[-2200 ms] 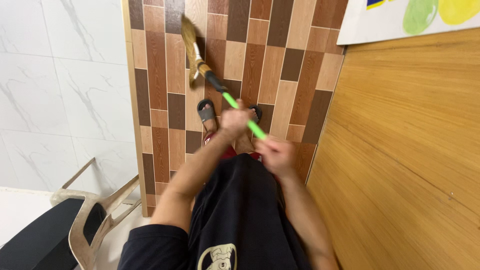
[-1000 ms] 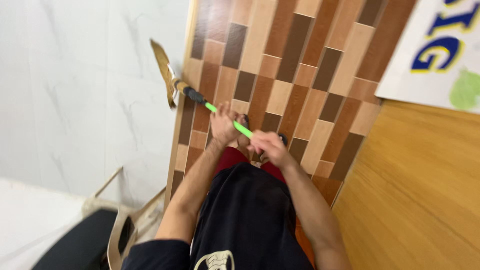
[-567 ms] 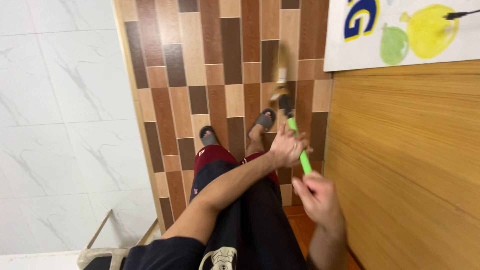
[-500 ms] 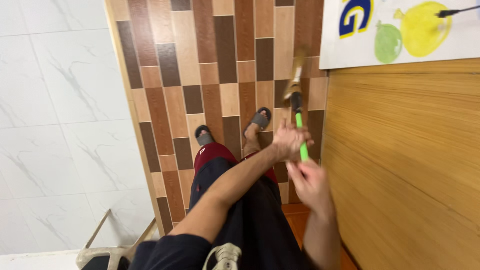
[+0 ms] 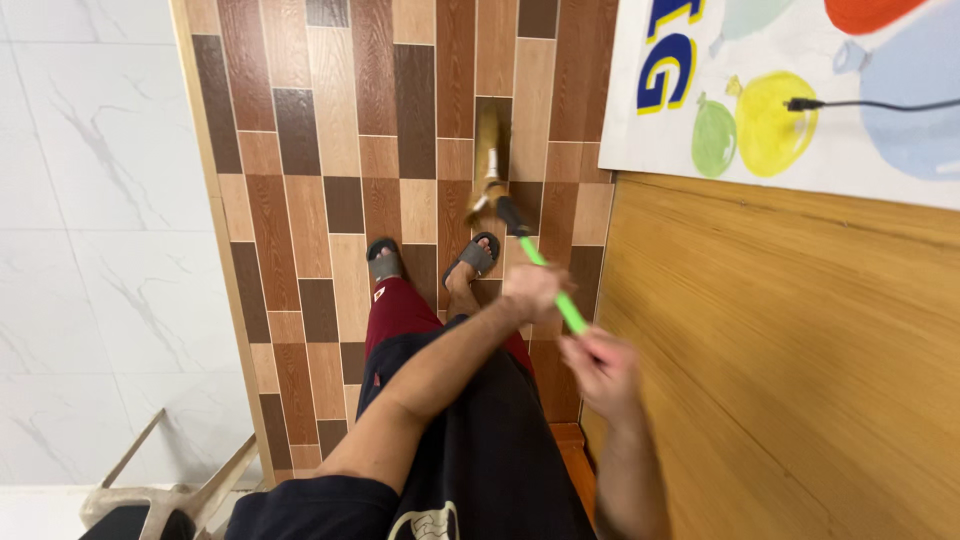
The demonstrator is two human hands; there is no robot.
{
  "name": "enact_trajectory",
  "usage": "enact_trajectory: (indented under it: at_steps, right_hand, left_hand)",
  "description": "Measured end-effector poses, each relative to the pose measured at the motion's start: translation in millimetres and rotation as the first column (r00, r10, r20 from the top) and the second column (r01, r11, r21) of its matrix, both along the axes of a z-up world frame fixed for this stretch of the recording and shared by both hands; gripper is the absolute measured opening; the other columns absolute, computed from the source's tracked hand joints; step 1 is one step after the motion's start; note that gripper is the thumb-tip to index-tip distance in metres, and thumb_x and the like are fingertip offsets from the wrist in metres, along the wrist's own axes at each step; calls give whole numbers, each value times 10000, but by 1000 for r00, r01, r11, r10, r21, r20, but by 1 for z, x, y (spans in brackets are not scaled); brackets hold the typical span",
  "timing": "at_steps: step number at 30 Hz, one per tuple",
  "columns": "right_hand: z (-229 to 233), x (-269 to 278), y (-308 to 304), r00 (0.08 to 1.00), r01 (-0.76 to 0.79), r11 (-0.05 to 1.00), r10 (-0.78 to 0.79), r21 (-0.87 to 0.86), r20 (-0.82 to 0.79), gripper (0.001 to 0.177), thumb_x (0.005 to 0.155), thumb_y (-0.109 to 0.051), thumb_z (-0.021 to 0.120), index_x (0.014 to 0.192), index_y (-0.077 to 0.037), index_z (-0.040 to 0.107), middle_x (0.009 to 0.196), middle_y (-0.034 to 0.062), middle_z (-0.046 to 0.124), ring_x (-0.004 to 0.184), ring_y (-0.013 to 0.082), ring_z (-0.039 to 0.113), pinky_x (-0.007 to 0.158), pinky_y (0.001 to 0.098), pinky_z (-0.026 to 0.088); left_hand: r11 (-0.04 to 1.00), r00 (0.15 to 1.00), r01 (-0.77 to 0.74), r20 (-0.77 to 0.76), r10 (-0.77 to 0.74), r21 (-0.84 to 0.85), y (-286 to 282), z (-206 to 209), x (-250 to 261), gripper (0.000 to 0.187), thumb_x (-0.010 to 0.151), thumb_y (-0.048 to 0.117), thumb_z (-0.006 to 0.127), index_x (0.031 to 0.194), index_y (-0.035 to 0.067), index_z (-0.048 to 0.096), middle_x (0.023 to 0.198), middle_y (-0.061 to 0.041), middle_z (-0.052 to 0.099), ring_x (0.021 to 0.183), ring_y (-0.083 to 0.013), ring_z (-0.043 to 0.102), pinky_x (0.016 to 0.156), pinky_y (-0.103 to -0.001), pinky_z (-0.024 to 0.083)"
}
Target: The person sweeps the tiled floor using a broom.
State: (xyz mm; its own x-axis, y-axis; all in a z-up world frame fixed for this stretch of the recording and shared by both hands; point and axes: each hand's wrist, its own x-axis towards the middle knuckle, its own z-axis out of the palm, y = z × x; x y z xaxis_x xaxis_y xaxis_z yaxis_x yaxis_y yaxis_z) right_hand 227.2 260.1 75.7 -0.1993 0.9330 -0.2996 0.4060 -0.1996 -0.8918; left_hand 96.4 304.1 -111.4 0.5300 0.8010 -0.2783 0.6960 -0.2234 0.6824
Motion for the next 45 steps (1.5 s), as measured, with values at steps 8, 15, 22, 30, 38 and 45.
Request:
enact_trajectory:
  at_steps: [8, 15, 22, 30, 38, 45]
  right_hand:
    - [20, 3, 25, 995, -26, 994, 16, 106, 96, 236, 914, -4, 673, 683, 22, 632, 632, 55, 593, 550, 135, 520, 507, 284, 392]
    - [-20, -136, 57, 992, -58, 990, 72, 126, -107, 279, 926, -26, 707, 670, 24, 607, 665, 74, 621, 593, 148, 567, 553, 301, 454]
    - [-63, -343, 71, 912, -360, 918, 384, 168, -141, 380, 892, -133, 782, 609, -28, 551, 590, 92, 519, 504, 210, 519, 509, 366, 398]
    - [-140, -499, 98, 875, -413, 906, 367, -92, -315, 353, 935, -168, 781, 672, -12, 606, 611, 17, 541, 546, 121, 474, 493, 322, 395]
    - [-14, -372, 141, 859, -406, 910, 410, 81, -307, 418, 934, -125, 747, 638, -38, 466, 642, 50, 491, 572, 162, 482, 533, 342, 377]
    - [93, -278, 139, 946, -324, 941, 325, 100, 2, 375, 827, -142, 807, 550, -40, 575, 506, 61, 503, 488, 192, 468, 465, 350, 364]
  left_hand:
    - [955, 973, 201, -70, -220, -217, 49, 48, 31, 478, 1116, 530, 379, 1080, 136, 649, 1030, -56, 703, 710, -164, 752, 546, -330, 586]
    - [991, 993, -54, -112, 40, -122, 40, -22, -104, 283, 933, 440, 570, 965, 205, 725, 1047, -56, 721, 773, -246, 758, 615, -451, 586]
    - [969, 886, -148, -461, 42, -196, 24, -18, -367, 256, 835, 368, 688, 973, 153, 703, 859, -52, 769, 719, -206, 762, 630, -377, 600]
    - [896, 674, -434, -694, 253, -95, 25, -54, -546, 197, 919, 425, 661, 1006, 254, 707, 871, 3, 733, 641, -179, 731, 505, -351, 574]
    - [914, 917, -319, -162, 364, 249, 57, 12, -436, 295, 674, 337, 717, 948, 232, 749, 1071, -173, 694, 703, -245, 730, 563, -362, 600]
    - [996, 994, 86, -71, -88, -35, 116, 88, -260, 252, 926, 437, 611, 944, 208, 713, 1021, -92, 679, 772, -267, 734, 641, -438, 597]
